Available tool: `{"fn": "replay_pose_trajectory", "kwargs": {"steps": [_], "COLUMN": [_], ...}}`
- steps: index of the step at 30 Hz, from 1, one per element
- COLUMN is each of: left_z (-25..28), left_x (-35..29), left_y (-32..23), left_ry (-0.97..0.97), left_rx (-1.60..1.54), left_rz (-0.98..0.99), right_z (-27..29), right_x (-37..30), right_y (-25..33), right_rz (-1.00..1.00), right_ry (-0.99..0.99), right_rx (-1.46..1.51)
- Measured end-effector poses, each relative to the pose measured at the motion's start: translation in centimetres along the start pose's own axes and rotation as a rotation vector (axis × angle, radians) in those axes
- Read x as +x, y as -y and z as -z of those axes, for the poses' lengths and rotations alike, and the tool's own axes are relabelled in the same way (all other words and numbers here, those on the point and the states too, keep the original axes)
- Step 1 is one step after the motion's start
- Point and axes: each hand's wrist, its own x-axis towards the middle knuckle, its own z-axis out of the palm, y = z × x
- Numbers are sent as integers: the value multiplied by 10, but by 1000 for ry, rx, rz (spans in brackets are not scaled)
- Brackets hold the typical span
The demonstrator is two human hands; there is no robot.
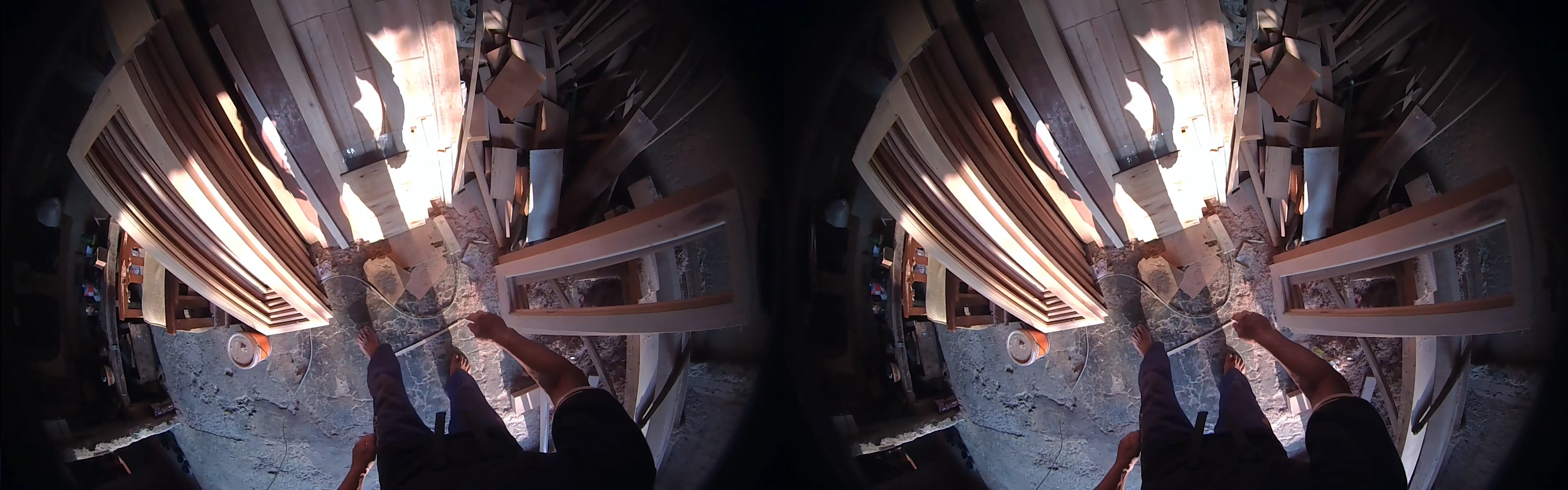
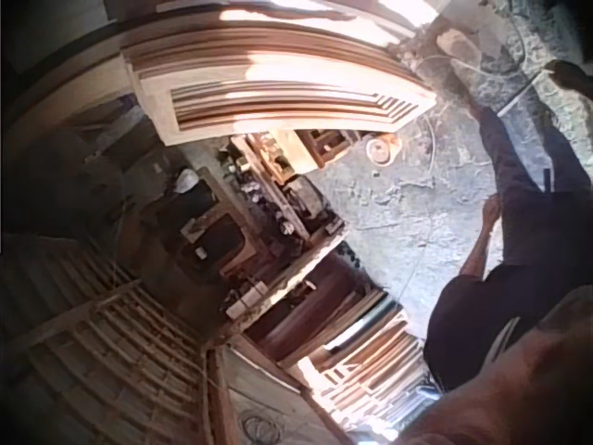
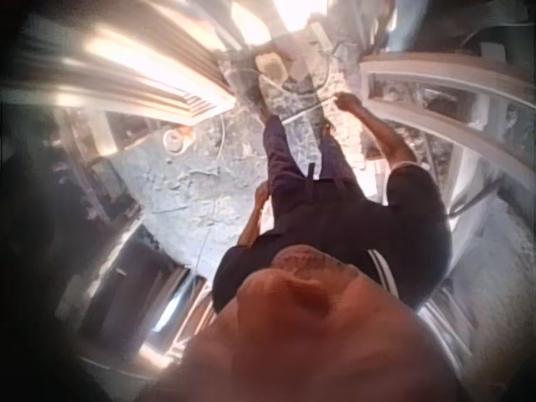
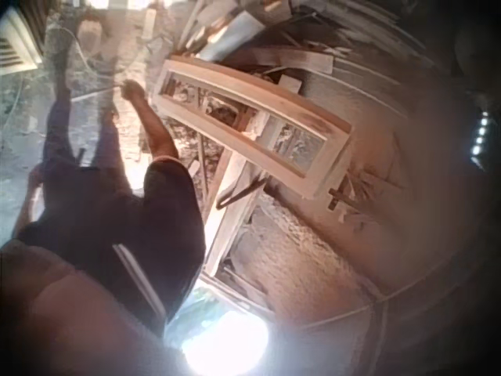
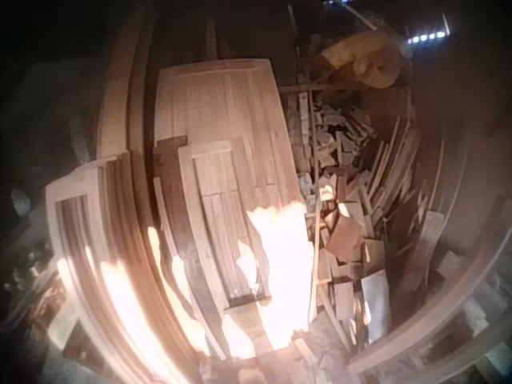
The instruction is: The person retrieves a chisel and a small wooden block, then assembles a rectangular wooden frame by hand. They place the frame on the ground, use the chisel to adjust joints, and measure the frame with a tape measure.
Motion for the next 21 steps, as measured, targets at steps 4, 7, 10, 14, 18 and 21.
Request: {"fn": "replay_pose_trajectory", "kwargs": {"steps": [4, 7, 10, 14, 18, 21], "left_z": [41, 76, 134, 195, 215, 229], "left_x": [43, 91, 91, 80, 89, 89], "left_y": [53, 64, 62, 49, 40, 38], "left_ry": [76, 199, -25, 20, 27, 45], "left_rx": [64, 202, 67, -569, -690, -709], "left_rz": [-395, -141, -85, 92, 294, 366], "right_z": [89, 141, 190, 247, 277, 286], "right_x": [148, 273, 382, 489, 552, 578], "right_y": [75, 127, 175, 220, 247, 254], "right_rz": [286, 299, 320, 273, 285, 188], "right_ry": [-144, -247, -354, -555, -685, -451], "right_rx": [-52, -119, -212, -311, -422, -427]}}
